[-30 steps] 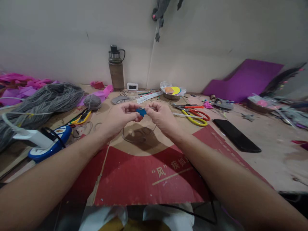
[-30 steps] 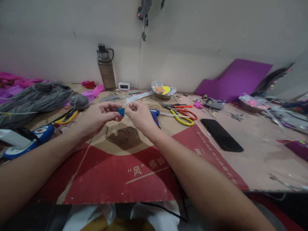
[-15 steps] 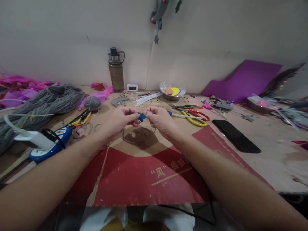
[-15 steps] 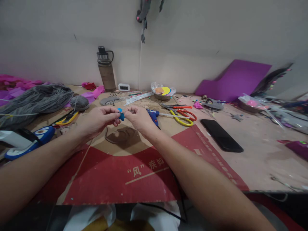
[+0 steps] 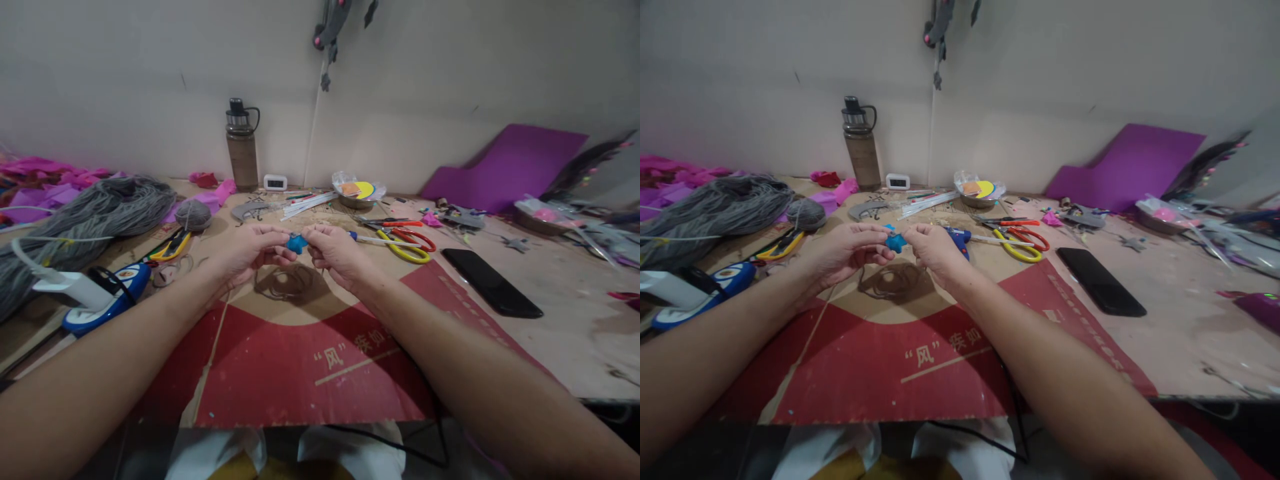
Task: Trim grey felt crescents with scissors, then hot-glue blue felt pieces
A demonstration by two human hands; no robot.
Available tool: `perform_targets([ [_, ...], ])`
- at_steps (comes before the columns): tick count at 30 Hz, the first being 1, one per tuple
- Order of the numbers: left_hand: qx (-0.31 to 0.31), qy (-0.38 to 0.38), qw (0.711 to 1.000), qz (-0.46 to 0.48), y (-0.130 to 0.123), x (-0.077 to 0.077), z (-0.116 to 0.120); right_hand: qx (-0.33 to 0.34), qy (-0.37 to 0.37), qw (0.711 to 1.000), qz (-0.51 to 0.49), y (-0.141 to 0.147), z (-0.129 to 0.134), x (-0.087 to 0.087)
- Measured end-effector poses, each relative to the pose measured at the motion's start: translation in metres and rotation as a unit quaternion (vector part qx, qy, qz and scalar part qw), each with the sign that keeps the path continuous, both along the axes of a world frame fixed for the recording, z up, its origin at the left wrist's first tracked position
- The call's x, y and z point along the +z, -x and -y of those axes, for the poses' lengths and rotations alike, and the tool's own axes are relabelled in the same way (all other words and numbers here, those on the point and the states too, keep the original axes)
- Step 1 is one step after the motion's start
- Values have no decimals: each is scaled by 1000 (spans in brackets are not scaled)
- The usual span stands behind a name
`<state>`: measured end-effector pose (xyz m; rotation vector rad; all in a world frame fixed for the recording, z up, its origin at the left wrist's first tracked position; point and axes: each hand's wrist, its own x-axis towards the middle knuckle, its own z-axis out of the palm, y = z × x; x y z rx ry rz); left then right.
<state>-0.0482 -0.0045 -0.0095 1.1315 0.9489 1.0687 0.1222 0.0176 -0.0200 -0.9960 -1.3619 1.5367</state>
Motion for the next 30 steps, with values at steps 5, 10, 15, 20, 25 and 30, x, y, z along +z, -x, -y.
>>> perform_targets([
  [5, 17, 13, 999, -44, -2, 0, 1, 14, -12, 1000, 12, 2, 2, -1],
  [10, 10, 40, 999, -31, -2, 4, 1, 21, -11, 1000, 5, 2, 3, -2],
  [15, 10, 71, 997, 15, 0, 8, 0, 25, 10, 1000, -9, 0, -1, -4],
  [20, 9, 56, 998, 2, 0, 7, 1, 29, 24, 999, -23, -1, -1, -6],
  [25, 0, 52, 998, -37, 0, 2, 0, 27, 5, 1000, -6, 0, 2, -5],
  [30, -12, 35, 999, -40, 2, 2, 1, 6, -56, 997, 47, 0, 3, -6],
])
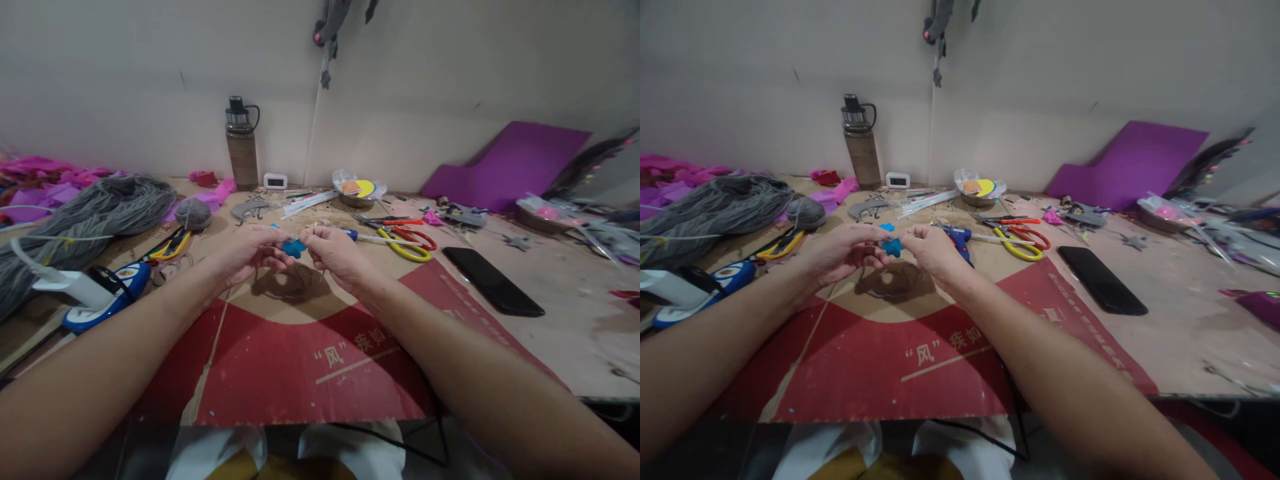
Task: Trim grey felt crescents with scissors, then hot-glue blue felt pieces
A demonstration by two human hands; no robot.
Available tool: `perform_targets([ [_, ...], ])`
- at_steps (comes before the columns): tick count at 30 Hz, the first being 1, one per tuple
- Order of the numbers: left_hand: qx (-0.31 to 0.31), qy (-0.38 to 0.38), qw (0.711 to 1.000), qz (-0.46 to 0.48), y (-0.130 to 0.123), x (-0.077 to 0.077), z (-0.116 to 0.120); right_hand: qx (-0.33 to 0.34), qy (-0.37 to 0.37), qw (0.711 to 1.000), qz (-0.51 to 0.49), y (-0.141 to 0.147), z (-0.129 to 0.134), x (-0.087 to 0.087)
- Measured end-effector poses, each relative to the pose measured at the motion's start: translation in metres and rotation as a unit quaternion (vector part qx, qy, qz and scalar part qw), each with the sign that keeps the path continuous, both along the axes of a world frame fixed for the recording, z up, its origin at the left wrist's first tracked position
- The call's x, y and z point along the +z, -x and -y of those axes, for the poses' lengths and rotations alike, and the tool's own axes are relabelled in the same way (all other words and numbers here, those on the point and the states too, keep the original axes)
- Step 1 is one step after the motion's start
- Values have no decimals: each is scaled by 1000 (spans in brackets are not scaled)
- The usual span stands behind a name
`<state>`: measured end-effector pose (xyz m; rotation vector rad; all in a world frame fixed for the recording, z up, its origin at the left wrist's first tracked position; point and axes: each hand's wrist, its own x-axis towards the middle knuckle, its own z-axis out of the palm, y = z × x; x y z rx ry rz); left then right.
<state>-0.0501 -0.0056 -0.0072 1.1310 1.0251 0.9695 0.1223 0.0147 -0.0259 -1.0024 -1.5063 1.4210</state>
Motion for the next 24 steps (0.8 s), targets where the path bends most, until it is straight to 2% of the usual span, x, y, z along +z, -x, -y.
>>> perform_targets([
  [5, -9, -27, 999, -39, -1, -2, 1, -9, -62, 997, 46, -1, 0, -1],
  [12, -6, -65, 994, -83, 0, -7, -3, -6, -86, 994, 60, -1, 1, -1],
  [19, -20, -33, 998, -58, -1, 5, 4, -13, -101, 992, 79, -2, 1, 1],
  [24, -24, -32, 995, -87, -1, 3, 2, -5, -124, 988, 95, -2, 2, 3],
])
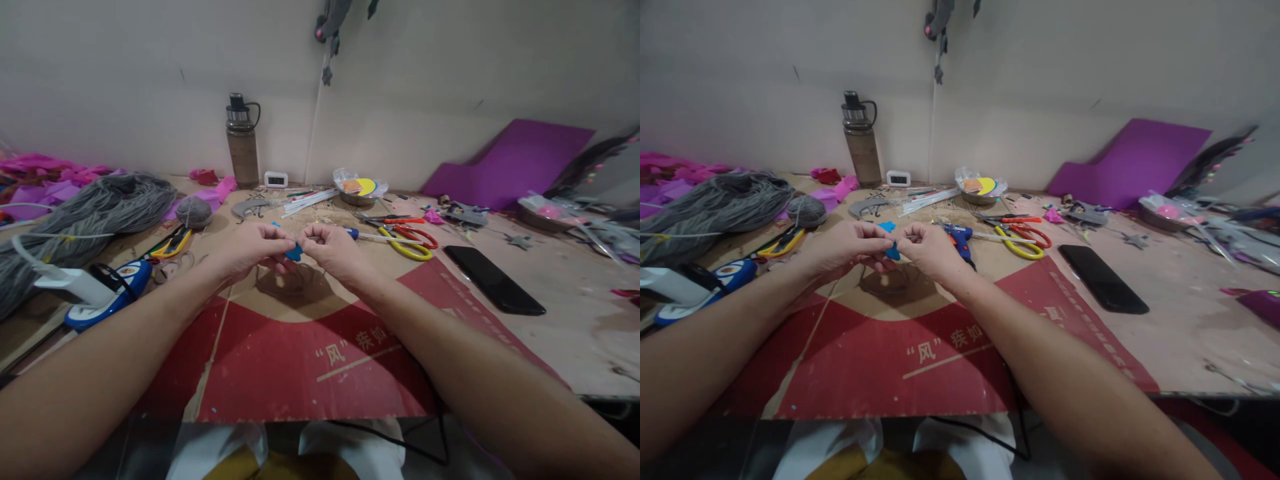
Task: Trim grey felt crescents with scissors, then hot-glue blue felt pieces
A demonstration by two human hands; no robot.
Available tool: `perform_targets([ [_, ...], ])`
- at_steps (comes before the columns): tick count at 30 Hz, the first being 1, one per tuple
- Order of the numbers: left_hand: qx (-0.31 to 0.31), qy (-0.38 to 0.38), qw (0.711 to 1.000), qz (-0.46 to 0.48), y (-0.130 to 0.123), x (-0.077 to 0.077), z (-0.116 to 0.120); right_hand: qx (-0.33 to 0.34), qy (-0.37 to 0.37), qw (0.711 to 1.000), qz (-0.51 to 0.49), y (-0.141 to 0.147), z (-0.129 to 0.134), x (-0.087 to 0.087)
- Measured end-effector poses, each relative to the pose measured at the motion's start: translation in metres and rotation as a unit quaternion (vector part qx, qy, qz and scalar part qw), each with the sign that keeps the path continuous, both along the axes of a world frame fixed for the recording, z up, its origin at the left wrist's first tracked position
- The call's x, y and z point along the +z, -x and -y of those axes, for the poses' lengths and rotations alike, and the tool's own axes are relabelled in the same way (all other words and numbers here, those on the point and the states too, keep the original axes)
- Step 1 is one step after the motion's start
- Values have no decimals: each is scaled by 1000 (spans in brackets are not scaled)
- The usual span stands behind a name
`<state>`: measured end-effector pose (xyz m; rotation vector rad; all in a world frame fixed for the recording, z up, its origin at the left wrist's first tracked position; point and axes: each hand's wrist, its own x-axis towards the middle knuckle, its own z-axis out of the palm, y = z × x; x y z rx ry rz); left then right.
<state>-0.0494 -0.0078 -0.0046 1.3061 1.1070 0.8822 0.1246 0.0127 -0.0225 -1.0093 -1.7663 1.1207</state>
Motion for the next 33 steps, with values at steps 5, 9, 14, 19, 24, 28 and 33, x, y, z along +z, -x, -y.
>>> perform_targets([
  [5, 15, -16, 1000, -17, -1, -3, 0, 16, -23, 1000, 6, 1, -1, -3],
  [9, 15, -11, 1000, -6, -3, 1, 3, 16, -27, 999, 7, 1, -1, -3],
  [14, -14, 61, 996, 63, 2, 5, 0, 0, 8, 1000, -30, -1, 0, 2],
  [19, 108, 27, 992, 66, 5, -1, -7, -20, 44, 995, -82, -3, -1, 2],
  [24, 185, -10, 982, 41, 8, -6, -11, -29, 60, 994, -87, -3, -2, 1],
  [28, 157, -54, 986, 15, 13, -12, -12, -29, 60, 995, -69, -3, -3, -1],
  [33, 98, -42, 994, 25, 9, -13, -13, -23, 53, 997, -48, -3, -6, -2],
])
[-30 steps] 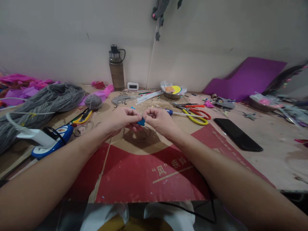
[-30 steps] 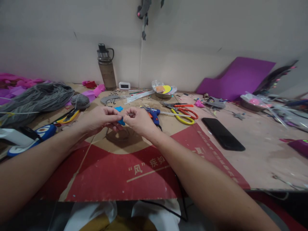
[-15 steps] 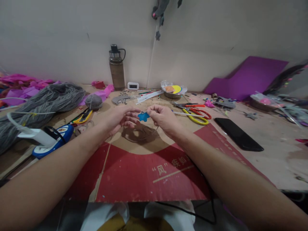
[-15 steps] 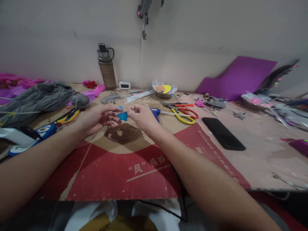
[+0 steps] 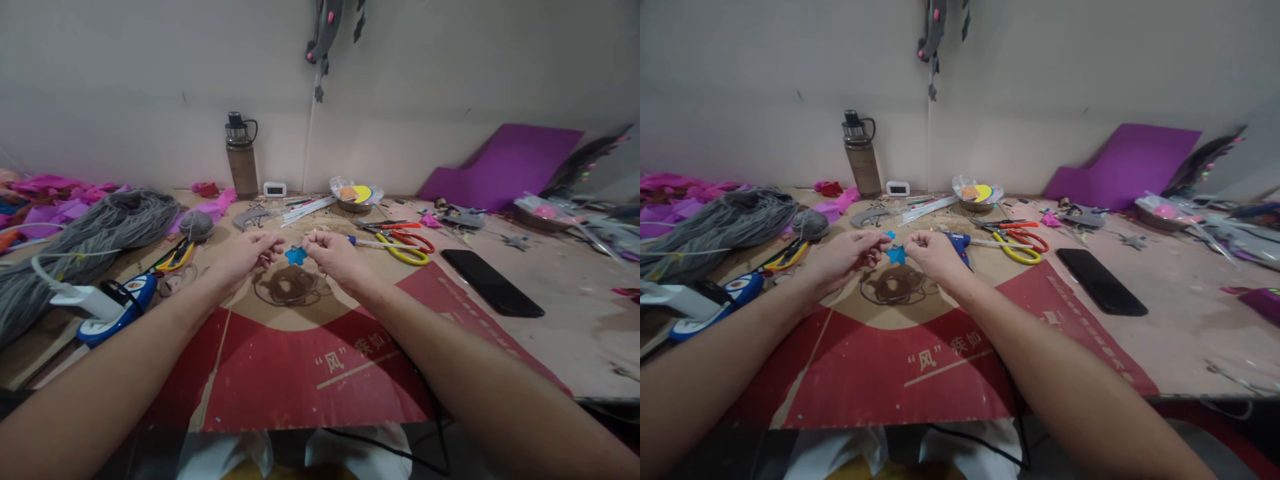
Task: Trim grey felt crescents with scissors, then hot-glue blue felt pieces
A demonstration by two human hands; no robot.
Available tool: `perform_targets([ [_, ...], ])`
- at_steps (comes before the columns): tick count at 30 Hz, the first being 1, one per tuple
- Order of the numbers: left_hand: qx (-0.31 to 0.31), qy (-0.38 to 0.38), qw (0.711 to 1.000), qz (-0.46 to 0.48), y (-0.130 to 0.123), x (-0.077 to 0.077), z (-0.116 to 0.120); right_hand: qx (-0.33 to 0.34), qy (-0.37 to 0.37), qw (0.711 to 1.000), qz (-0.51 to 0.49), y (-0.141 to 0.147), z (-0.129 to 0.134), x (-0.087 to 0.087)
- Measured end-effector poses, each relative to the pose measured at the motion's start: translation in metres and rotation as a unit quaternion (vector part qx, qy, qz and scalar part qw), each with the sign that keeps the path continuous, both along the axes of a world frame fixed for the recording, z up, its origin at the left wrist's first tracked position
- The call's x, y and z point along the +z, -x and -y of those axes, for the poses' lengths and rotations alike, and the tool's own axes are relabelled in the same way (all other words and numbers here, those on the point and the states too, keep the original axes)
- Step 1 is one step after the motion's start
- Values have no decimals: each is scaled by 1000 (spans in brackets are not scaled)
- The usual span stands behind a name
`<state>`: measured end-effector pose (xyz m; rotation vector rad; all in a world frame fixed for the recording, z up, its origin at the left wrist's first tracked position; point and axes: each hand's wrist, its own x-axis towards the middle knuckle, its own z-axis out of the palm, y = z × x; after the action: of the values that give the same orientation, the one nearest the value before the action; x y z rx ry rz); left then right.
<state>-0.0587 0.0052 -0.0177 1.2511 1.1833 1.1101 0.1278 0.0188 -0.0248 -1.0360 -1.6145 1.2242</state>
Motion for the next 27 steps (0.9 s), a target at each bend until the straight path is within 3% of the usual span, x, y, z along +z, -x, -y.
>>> perform_targets([
  [4, -52, 15, 999, 7, -8, 8, 6, 17, -38, 999, 24, 1, -2, -1],
  [12, -63, -7, 993, -102, -8, 10, 11, 30, -101, 991, 83, 3, 0, -10],
  [19, -44, -33, 980, -189, -8, 10, 12, 27, -161, 976, 141, 3, 4, -10],
  [27, 20, -64, 984, -167, -5, 10, 9, 26, -155, 981, 115, 4, 10, -5],
])
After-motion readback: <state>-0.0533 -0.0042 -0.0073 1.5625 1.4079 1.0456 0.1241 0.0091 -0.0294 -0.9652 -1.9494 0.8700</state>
